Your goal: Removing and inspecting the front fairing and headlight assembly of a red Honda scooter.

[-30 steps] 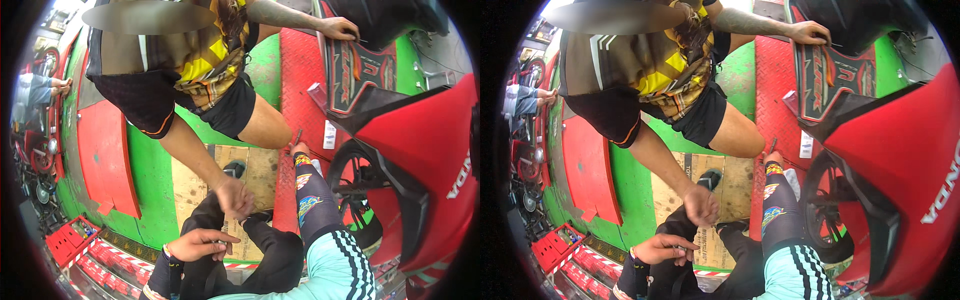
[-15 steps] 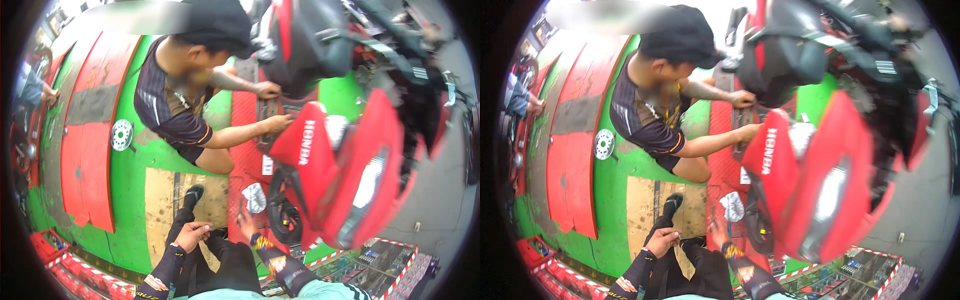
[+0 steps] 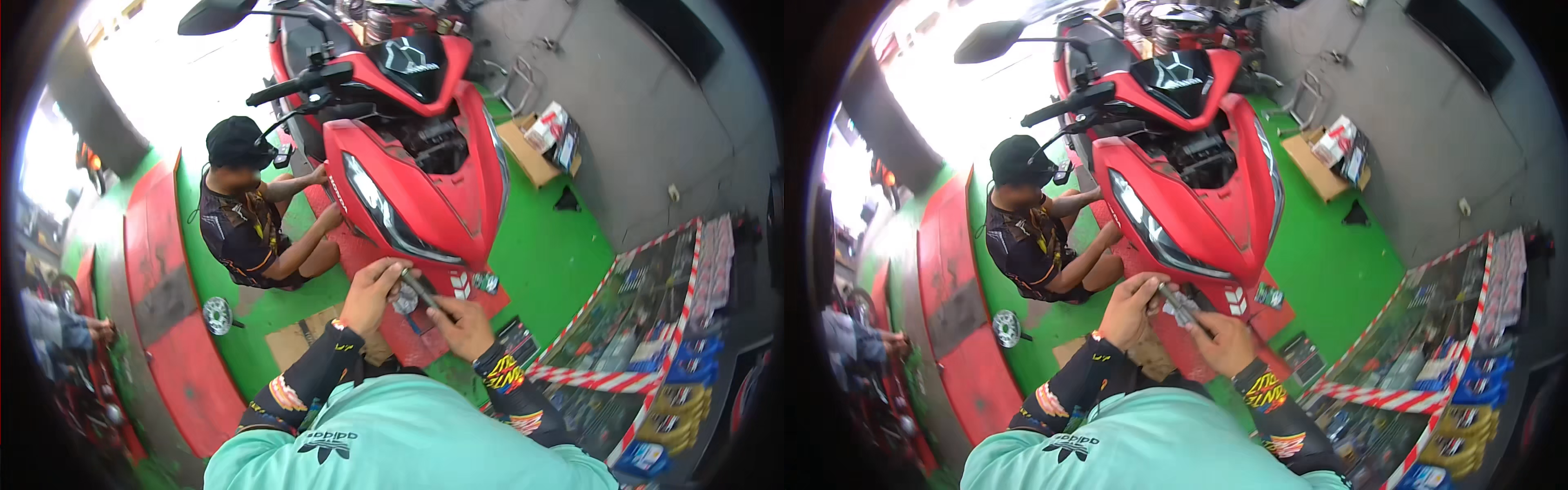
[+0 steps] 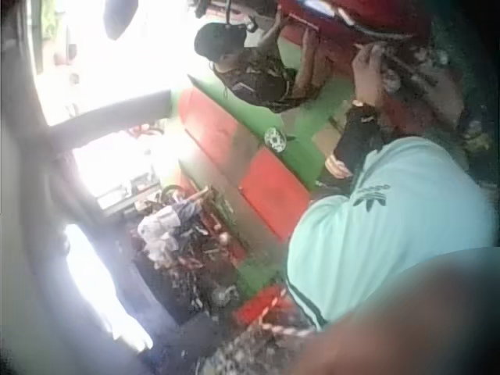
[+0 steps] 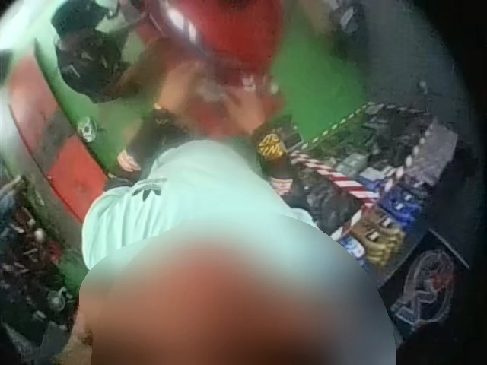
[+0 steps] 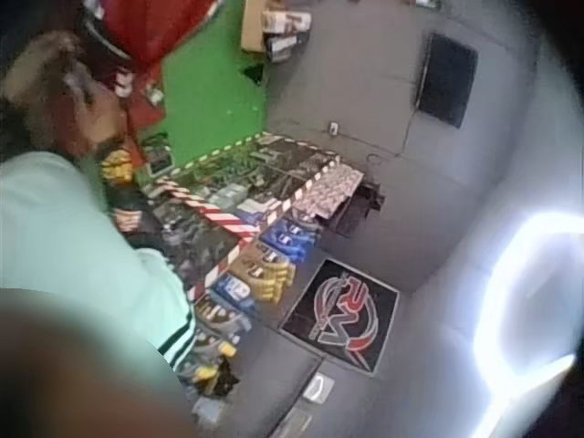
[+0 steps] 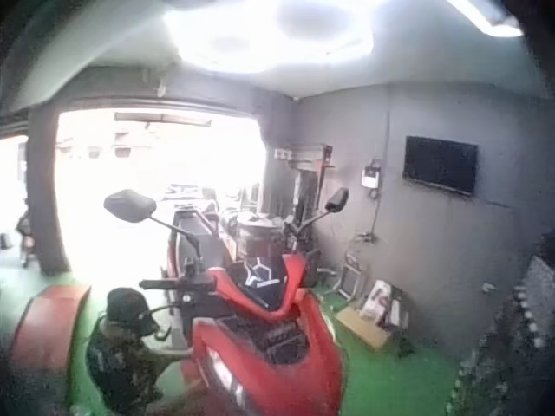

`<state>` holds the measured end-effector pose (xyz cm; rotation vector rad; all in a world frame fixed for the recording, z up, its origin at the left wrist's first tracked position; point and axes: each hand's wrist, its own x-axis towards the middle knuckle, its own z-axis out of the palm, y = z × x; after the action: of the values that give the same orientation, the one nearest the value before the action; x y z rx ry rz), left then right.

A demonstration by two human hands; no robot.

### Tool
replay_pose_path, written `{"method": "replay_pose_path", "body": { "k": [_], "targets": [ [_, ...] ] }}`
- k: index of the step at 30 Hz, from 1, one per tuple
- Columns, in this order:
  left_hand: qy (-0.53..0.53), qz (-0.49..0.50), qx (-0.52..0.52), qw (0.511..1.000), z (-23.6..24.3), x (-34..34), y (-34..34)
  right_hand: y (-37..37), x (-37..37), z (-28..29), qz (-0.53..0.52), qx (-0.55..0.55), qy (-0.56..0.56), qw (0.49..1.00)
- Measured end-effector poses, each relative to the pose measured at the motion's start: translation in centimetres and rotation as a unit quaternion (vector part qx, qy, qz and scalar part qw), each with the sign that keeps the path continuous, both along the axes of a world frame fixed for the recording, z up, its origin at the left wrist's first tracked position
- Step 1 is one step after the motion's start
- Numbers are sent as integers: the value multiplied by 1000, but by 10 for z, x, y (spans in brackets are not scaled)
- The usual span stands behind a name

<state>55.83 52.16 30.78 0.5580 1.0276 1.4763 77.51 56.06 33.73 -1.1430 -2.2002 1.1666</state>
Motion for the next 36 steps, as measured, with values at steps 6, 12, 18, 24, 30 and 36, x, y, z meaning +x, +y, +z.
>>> {"method": "replay_pose_path", "body": {
  "k": [6,12,18,24,30,36],
  "targets": [
    [10,-83,13,996,17,10,18,-10,17,31,-60,110,-7,992],
    [-58,-109,-5,992,28,-7,63,15,-6,41,-102,297,-56,948],
    [-48,-121,33,991,28,-31,110,59,-22,43,-110,185,35,976],
    [132,-181,4,975,18,-77,151,93,-44,42,-94,236,-33,967],
    [413,-131,96,896,38,-86,172,115,-70,33,-147,256,-74,953],
    [647,-180,105,734,57,-95,205,143,-84,30,-168,285,-144,933]
  ]
}}
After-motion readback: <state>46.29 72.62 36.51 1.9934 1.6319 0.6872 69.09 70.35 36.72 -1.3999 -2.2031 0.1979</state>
